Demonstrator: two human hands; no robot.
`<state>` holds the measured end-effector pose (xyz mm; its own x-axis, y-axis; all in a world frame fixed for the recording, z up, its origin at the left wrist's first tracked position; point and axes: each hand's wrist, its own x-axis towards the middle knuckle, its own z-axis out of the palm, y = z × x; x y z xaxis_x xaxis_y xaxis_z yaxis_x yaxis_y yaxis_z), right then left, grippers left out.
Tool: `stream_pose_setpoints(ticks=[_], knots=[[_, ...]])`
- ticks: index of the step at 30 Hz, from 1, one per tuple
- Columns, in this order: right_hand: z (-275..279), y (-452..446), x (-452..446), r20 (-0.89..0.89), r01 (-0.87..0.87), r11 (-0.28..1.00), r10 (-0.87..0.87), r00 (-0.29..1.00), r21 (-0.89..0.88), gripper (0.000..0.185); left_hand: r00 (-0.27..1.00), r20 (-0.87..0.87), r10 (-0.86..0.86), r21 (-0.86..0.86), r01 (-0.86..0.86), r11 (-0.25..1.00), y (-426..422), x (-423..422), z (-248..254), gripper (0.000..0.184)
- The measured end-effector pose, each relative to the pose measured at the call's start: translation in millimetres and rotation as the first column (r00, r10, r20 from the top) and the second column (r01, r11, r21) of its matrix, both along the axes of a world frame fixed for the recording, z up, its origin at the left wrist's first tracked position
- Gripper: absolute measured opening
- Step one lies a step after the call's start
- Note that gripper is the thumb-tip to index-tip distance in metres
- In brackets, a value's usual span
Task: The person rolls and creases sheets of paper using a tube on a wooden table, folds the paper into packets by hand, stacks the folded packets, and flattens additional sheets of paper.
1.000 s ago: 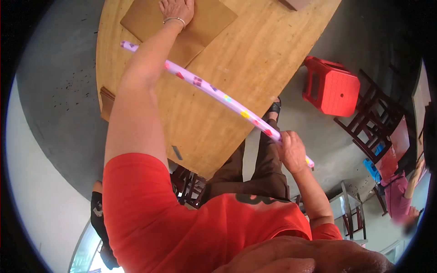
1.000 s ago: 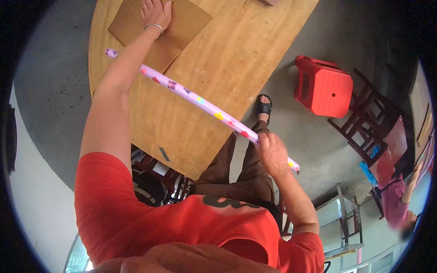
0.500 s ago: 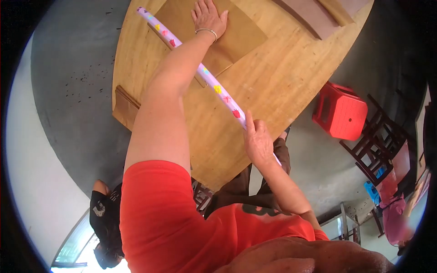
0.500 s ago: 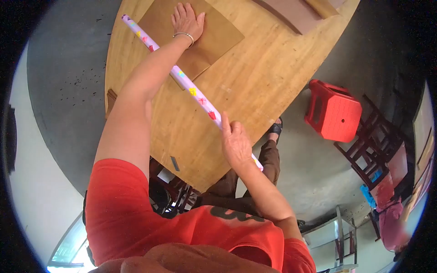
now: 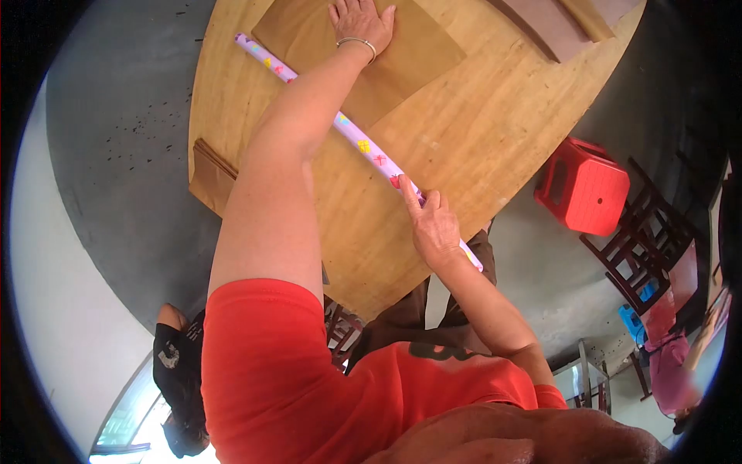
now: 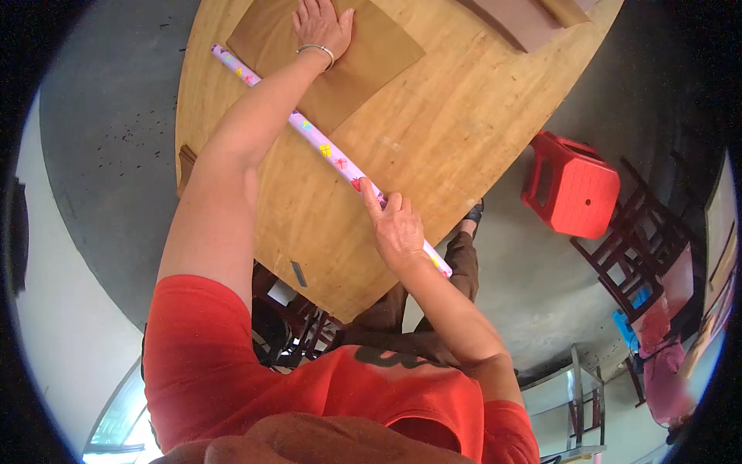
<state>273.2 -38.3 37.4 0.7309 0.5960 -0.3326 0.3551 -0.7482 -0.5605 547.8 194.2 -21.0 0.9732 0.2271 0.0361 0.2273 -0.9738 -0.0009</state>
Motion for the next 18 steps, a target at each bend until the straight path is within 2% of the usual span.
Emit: stream_pose_setpoints(ticks=[4,7,8,9,10,11,12,16,18], knots=[[0.8,-1.7,-4.9,-0.018,-0.026,0.999,0.026,1.0,-0.018,0.088,1.0,0.016,-0.009,0.005,0.009,1.0,4.9,-0.1,-11.2,0.075],[-5.1,-5.0,-8.3,0.02,0.046,0.998,-0.047,0.999,0.052,0.085,1.0,0.005,-0.017,0.029,0.017,0.999,0.4,-3.5,6.6,0.074],[-5.8,-12.4,-5.4,0.063,0.042,0.992,-0.05,0.997,0.119,0.082,0.998,-0.011,-0.064,-0.213,0.061,0.975,8.2,-4.9,13.6,0.074],[-6.5,-20.0,-2.2,0.108,0.03,0.982,-0.051,0.993,0.187,0.08,0.996,-0.014,-0.089,-0.331,0.079,0.94,8.8,-5.2,11.1,0.074],[-7.3,-26.9,-0.4,0.105,0.031,0.983,-0.051,0.993,0.183,0.08,0.994,-0.017,-0.11,-0.446,0.091,0.891,9.5,-5.5,8.6,0.074],[-8.3,-34.0,2.2,0.138,0.033,0.979,-0.061,0.989,0.199,0.078,0.998,0.017,-0.068,-0.201,0.07,0.977,6.1,-1.5,-3.1,0.074],[-8.1,-41.0,4.5,0.168,0.035,0.976,-0.072,0.983,0.215,0.077,0.998,0.058,-0.036,0.055,0.032,0.998,3.8,-0.8,-9.5,0.073],[-3.5,-67.2,27.1,0.217,0.034,0.994,-0.056,0.975,0.104,0.077,0.999,0.027,-0.029,0.074,0.027,0.997,1.8,-0.8,-6.5,0.073],[-9.4,-80.1,32.0,0.246,0.017,0.994,-0.043,0.968,0.106,0.078,0.998,0.047,-0.034,0.062,0.031,0.998,3.8,0.3,-9.0,0.073]])
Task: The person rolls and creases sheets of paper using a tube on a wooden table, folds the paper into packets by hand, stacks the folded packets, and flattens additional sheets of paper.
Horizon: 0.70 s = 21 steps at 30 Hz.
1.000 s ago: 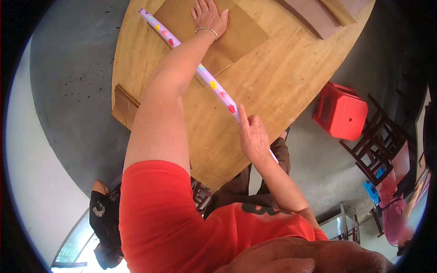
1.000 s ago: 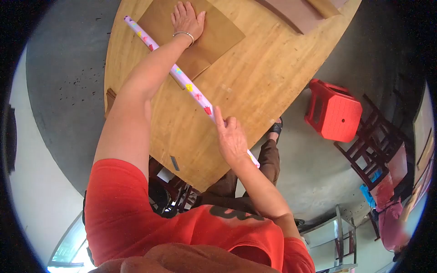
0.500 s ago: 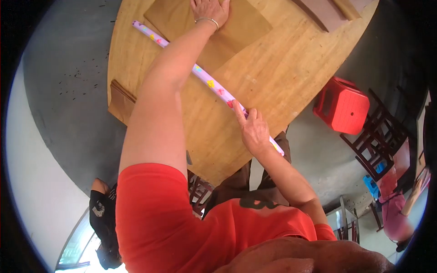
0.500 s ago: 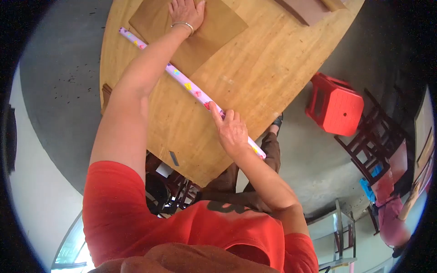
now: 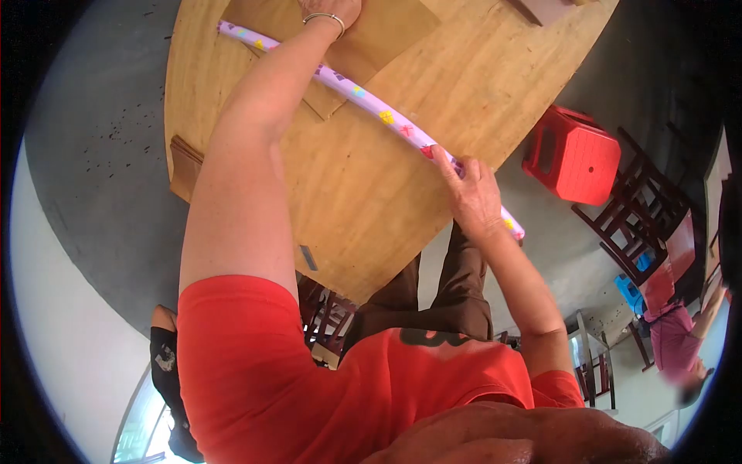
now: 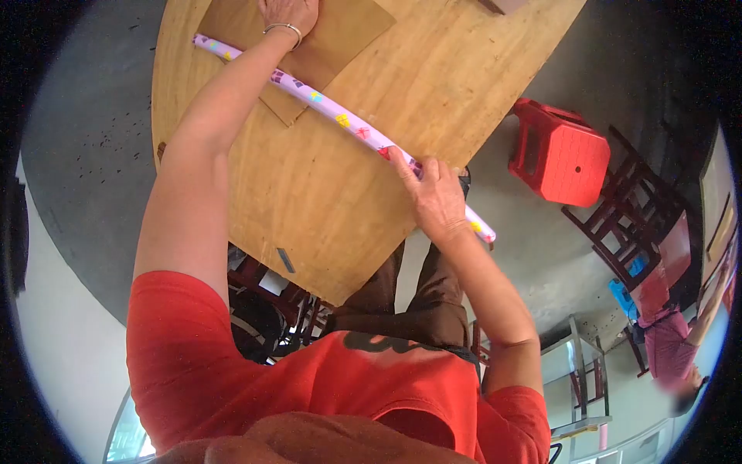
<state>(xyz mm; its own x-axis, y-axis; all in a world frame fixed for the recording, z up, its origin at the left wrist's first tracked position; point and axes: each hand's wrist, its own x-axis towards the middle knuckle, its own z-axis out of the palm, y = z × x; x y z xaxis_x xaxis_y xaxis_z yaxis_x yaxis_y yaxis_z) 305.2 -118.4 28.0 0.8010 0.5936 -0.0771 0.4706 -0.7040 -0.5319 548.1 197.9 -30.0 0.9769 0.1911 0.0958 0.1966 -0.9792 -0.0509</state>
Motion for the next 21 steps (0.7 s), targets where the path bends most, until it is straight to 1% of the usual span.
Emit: stream_pose_setpoints(ticks=[1,3,5,6,8,9,11,12,13,14,15,16,17,18,19,21], knots=[[-1.3,-3.8,-0.5,0.028,-0.014,1.0,0.014,1.0,-0.001,0.078,1.0,-0.004,-0.002,-0.001,0.002,1.0,0.2,-0.2,-1.2,0.073],[-0.3,-6.3,-8.4,0.016,-0.014,1.0,0.014,1.0,-0.019,0.078,1.0,0.016,-0.008,0.007,0.008,1.0,2.3,-0.8,-2.4,0.073],[-1.4,-6.9,-17.0,-0.036,-0.073,0.995,0.071,0.997,-0.071,0.076,1.0,0.02,-0.012,0.004,0.012,1.0,3.3,-0.1,-2.8,0.073],[-1.6,-7.7,-20.5,-0.039,-0.07,0.995,0.068,0.997,-0.071,0.076,1.0,0.026,-0.014,0.0,0.014,1.0,3.2,-0.1,-3.2,0.073],[-2.5,-8.7,-23.8,-0.047,-0.13,0.99,0.127,0.991,-0.063,0.076,1.0,0.024,-0.016,0.001,0.016,1.0,3.4,0.1,-4.2,0.073],[-2.1,-10.3,-20.4,-0.047,-0.131,0.989,0.128,0.991,-0.061,0.076,1.0,0.023,-0.015,0.003,0.015,1.0,4.1,-0.3,-4.4,0.073],[2.6,-17.9,-3.2,0.057,-0.164,0.986,0.164,0.985,0.003,0.075,1.0,0.015,-0.014,-0.003,0.014,1.0,4.9,-0.7,-4.3,0.073],[5.2,-22.8,5.4,0.058,-0.164,0.986,0.164,0.985,0.002,0.075,1.0,0.007,-0.015,-0.009,0.015,1.0,4.8,0.3,-3.6,0.073],[7.6,-28.4,15.7,0.098,-0.218,0.976,0.218,0.971,-0.017,0.073,1.0,0.012,-0.014,-0.011,0.014,1.0,7.2,-2.2,3.6,0.073],[10.3,-31.9,26.2,0.139,-0.27,0.962,0.272,0.952,-0.039,0.072,0.997,-0.032,-0.067,-0.341,0.052,0.939,11.5,-8.0,16.2,0.073],[12.3,-33.1,38.0,0.151,-0.271,0.962,0.274,0.95,-0.045,0.072,0.994,-0.033,-0.101,-0.494,0.072,0.867,10.4,-5.4,18.9,0.073],[14.1,-34.1,50.4,0.169,-0.297,0.955,0.294,0.941,-0.008,0.07,0.991,-0.035,-0.13,-0.633,0.079,0.77,9.2,-2.9,21.6,0.073],[17.8,-34.3,65.5,0.186,-0.327,0.945,0.316,0.93,0.03,0.069,0.996,-0.058,-0.061,-0.342,0.038,0.939,2.2,-2.0,12.1,0.073],[23.3,-31.4,87.5,0.221,-0.368,0.93,0.364,0.905,-0.025,0.067,0.998,-0.058,0.016,-0.011,-0.016,1.0,-0.8,-0.8,5.5,0.073],[24.7,-26.7,112.1,0.231,-0.372,0.928,0.368,0.901,-0.03,0.067,0.999,-0.046,0.02,-0.012,-0.021,1.0,-0.5,0.1,4.4,0.073],[22.0,-15.9,163.3,0.367,-0.465,0.885,0.438,0.821,-0.017,0.062,0.999,-0.048,0.023,-0.007,-0.023,1.0,-0.6,-0.4,2.6,0.074]])
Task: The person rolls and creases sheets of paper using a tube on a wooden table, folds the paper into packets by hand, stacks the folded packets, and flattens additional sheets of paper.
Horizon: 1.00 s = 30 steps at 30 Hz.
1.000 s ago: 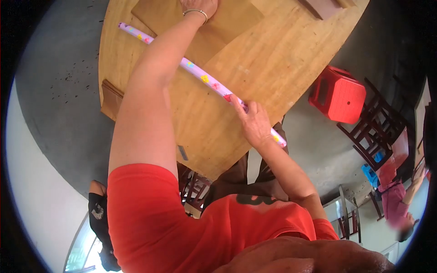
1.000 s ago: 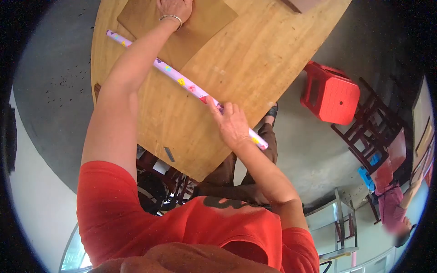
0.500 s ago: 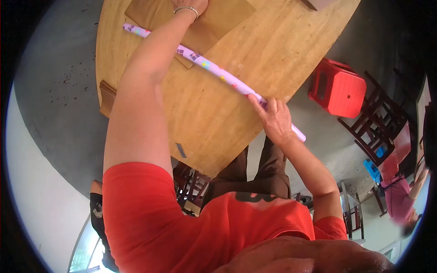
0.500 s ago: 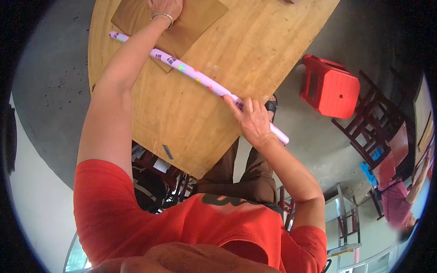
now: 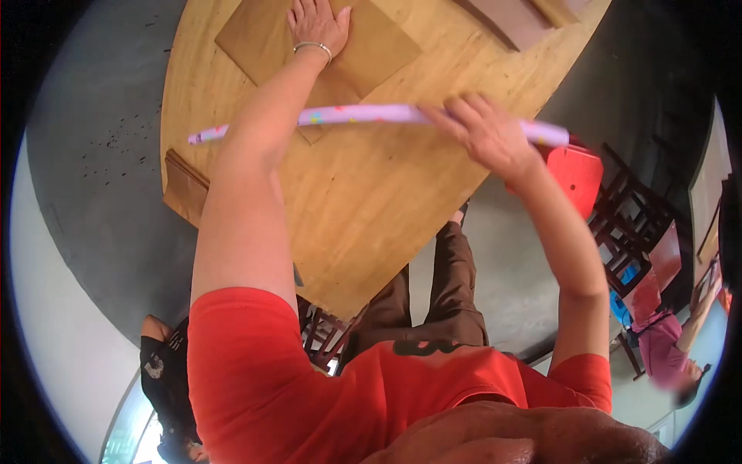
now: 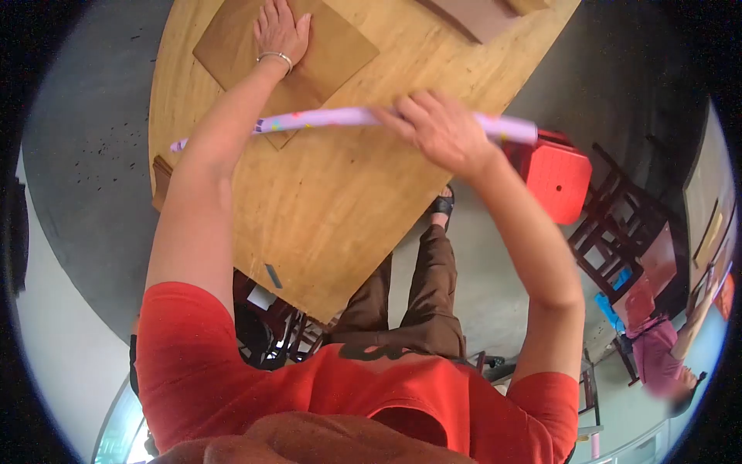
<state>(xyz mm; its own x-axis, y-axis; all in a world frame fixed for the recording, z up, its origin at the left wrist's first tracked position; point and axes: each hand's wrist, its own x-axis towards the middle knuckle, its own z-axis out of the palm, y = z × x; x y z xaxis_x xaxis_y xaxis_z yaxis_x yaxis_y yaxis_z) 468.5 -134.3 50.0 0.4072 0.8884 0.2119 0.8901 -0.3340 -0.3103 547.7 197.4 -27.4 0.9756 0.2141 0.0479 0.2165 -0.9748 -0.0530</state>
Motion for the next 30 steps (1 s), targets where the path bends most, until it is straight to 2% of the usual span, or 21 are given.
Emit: stream_pose_setpoints(ticks=[1,3,4,6,10,12,13,15,19,22,23,25,26,29,30], knots=[[-0.6,8.1,24.1,0.011,-0.002,1.0,0.002,1.0,-0.002,0.062,1.0,0.011,0.002,-0.002,-0.002,1.0,3.4,0.3,-4.2,0.074],[-3.6,27.8,65.9,0.111,-0.176,0.984,0.172,0.979,0.03,0.053,0.974,0.179,-0.136,0.032,0.133,0.991,13.1,0.0,-13.7,0.068],[-8.5,36.7,81.6,0.123,-0.182,0.983,0.177,0.977,0.031,0.053,0.973,0.19,-0.131,0.036,0.127,0.991,14.1,1.1,-14.6,0.068],[-16.2,51.6,100.3,0.152,-0.175,0.984,0.17,0.974,0.02,0.046,0.972,0.18,-0.153,0.118,0.133,0.984,17.2,0.4,-20.2,0.067],[-29.1,68.5,102.6,0.11,-0.064,0.998,0.066,0.992,-0.028,0.046,0.984,0.142,-0.105,0.064,0.097,0.993,9.5,-2.5,-8.8,0.069],[-30.3,78.8,84.5,0.078,-0.09,0.996,0.091,0.993,-0.014,0.046,1.0,-0.011,0.021,-0.018,-0.021,1.0,-5.7,-1.9,11.4,0.074],[-31.2,85.2,77.9,0.058,-0.1,0.995,0.1,0.993,0.005,0.046,0.999,-0.012,0.032,-0.018,-0.032,0.999,-5.6,-2.3,7.6,0.074],[-39.7,99.8,68.3,0.066,-0.102,0.995,0.102,0.993,-0.004,0.046,0.993,0.116,-0.018,-0.002,0.018,1.0,-0.3,-2.7,-1.3,0.074],[-41.3,113.4,63.0,0.072,-0.076,0.996,0.079,0.994,-0.04,0.047,0.999,-0.018,0.039,-0.01,-0.039,0.999,-4.9,-3.4,9.6,0.074],[-35.8,107.0,56.0,0.054,-0.126,0.987,0.132,0.99,-0.103,0.047,0.997,0.078,-0.002,-0.028,0.004,1.0,-3.1,-2.6,6.0,0.073],[-31.2,101.9,52.6,0.061,-0.134,0.986,0.141,0.988,-0.102,0.047,0.992,0.12,-0.041,-0.206,0.065,0.977,-2.9,-4.4,8.9,0.074],[-22.0,88.8,44.8,0.037,-0.122,0.986,0.127,0.991,-0.111,0.045,1.0,0.01,-0.007,-0.225,0.009,0.974,-2.8,-1.0,23.9,0.075],[-19.2,81.9,45.2,0.042,-0.15,0.987,0.153,0.987,-0.06,0.045,0.985,-0.148,0.085,-0.071,-0.096,0.993,-12.6,4.7,34.4,0.076],[-4.2,70.4,50.6,0.089,-0.232,0.973,0.231,0.969,0.005,0.045,0.992,-0.074,0.104,-0.121,-0.112,0.986,-7.7,1.2,19.2,0.077],[-1.9,72.6,50.7,0.117,-0.252,0.968,0.249,0.961,0.003,0.045,0.995,0.01,0.097,0.001,-0.097,0.995,-10.3,-1.9,6.0,0.076]])
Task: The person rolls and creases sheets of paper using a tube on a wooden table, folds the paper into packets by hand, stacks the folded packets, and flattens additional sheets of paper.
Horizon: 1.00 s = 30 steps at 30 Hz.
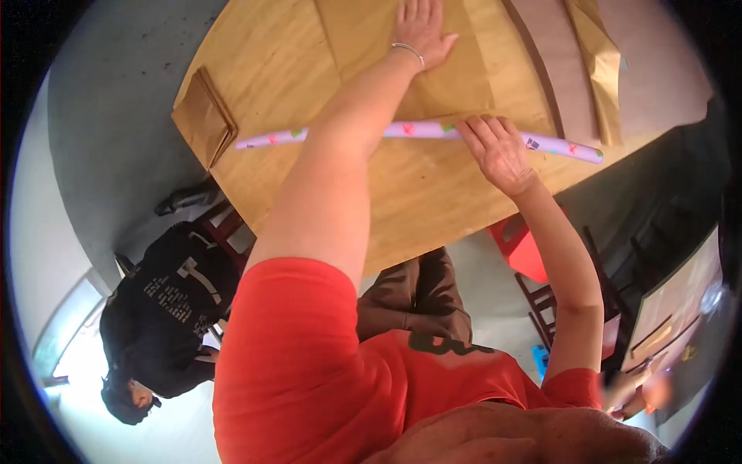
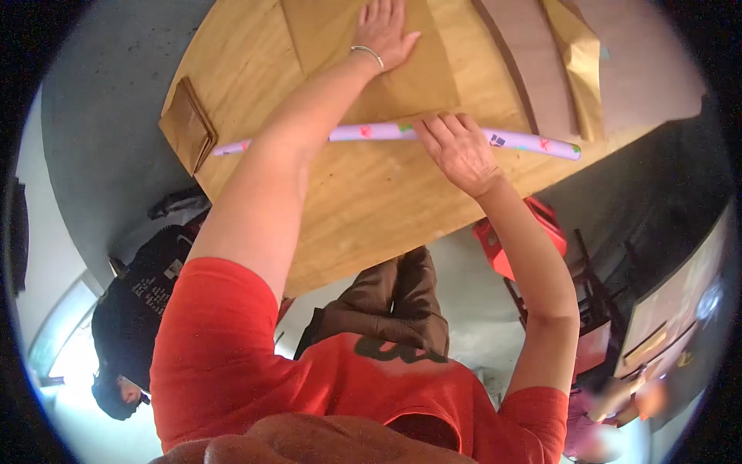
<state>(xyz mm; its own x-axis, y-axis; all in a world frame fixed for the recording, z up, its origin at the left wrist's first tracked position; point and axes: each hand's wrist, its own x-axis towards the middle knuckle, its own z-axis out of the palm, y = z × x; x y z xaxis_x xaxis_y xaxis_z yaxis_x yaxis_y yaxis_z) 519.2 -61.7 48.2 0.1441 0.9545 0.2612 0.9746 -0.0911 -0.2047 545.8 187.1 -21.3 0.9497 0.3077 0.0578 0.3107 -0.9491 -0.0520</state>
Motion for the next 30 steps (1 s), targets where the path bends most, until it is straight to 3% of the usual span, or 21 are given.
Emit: stream_pose_setpoints(ticks=[1,3,4,7,10,14,16,17,19,23,25,28,29,30], knots=[[2.1,7.0,-0.4,0.009,-0.016,1.0,0.016,1.0,-0.004,0.045,0.998,0.064,-0.023,0.131,0.014,0.991,-1.3,-2.5,-1.2,0.075],[4.3,19.1,-1.4,-0.048,-0.175,0.984,0.174,0.984,-0.025,0.044,0.996,0.085,-0.015,0.024,0.013,1.0,1.9,-9.4,-5.6,0.073],[9.2,29.8,0.1,-0.065,-0.249,0.968,0.249,0.966,0.007,0.044,0.994,0.105,-0.029,-0.071,0.036,0.997,0.9,-3.8,-3.4,0.071],[7.0,64.5,-1.0,-0.101,-0.432,0.889,0.449,0.888,0.154,0.042,0.991,0.117,-0.065,-0.141,0.081,0.987,9.6,-0.5,-1.6,0.07],[-3.3,80.4,5.6,-0.066,-0.488,0.867,0.495,0.866,0.098,0.04,0.993,0.097,-0.064,-0.147,0.078,0.986,8.7,0.2,-1.5,0.072],[-22.0,107.7,19.6,-0.106,-0.495,0.864,0.503,0.858,0.098,0.04,0.993,0.105,-0.059,-0.165,0.076,0.983,11.4,-2.2,-3.8,0.072],[-36.1,120.2,23.7,-0.123,-0.406,0.867,0.454,0.882,0.289,0.035,0.992,0.108,-0.067,-0.171,0.085,0.982,13.0,-0.3,-5.6,0.071],[-41.4,121.6,22.1,-0.129,-0.411,0.863,0.462,0.878,0.294,0.035,0.993,0.1,-0.059,-0.17,0.076,0.983,13.5,-1.4,-5.3,0.071],[-48.4,120.8,22.2,-0.285,-0.324,0.905,0.398,0.872,0.275,0.037,0.991,0.118,-0.066,-0.171,0.086,0.981,12.6,-0.8,-7.9,0.07],[-49.1,121.3,19.5,-0.31,-0.291,0.925,0.359,0.88,0.243,0.04,0.983,0.177,-0.051,-0.186,0.084,0.979,15.1,-1.6,-5.7,0.07],[-51.8,120.3,18.0,-0.329,-0.276,0.935,0.339,0.881,0.223,0.042,0.979,0.193,-0.072,-0.271,0.124,0.955,15.9,-3.4,-0.2,0.066],[-55.1,116.5,15.1,-0.376,-0.289,0.954,0.296,0.878,0.078,0.05,0.991,0.135,0.004,-0.318,0.039,0.947,17.4,2.5,25.9,0.062],[-53.6,117.4,14.7,-0.331,-0.268,0.956,0.292,0.897,0.116,0.048,0.991,0.132,0.017,-0.324,0.027,0.946,25.5,4.7,24.9,0.062],[-51.8,118.7,15.4,-0.332,-0.278,0.954,0.3,0.895,0.112,0.048,0.973,0.204,0.106,-0.616,0.043,0.786,40.1,8.3,24.6,0.053]])
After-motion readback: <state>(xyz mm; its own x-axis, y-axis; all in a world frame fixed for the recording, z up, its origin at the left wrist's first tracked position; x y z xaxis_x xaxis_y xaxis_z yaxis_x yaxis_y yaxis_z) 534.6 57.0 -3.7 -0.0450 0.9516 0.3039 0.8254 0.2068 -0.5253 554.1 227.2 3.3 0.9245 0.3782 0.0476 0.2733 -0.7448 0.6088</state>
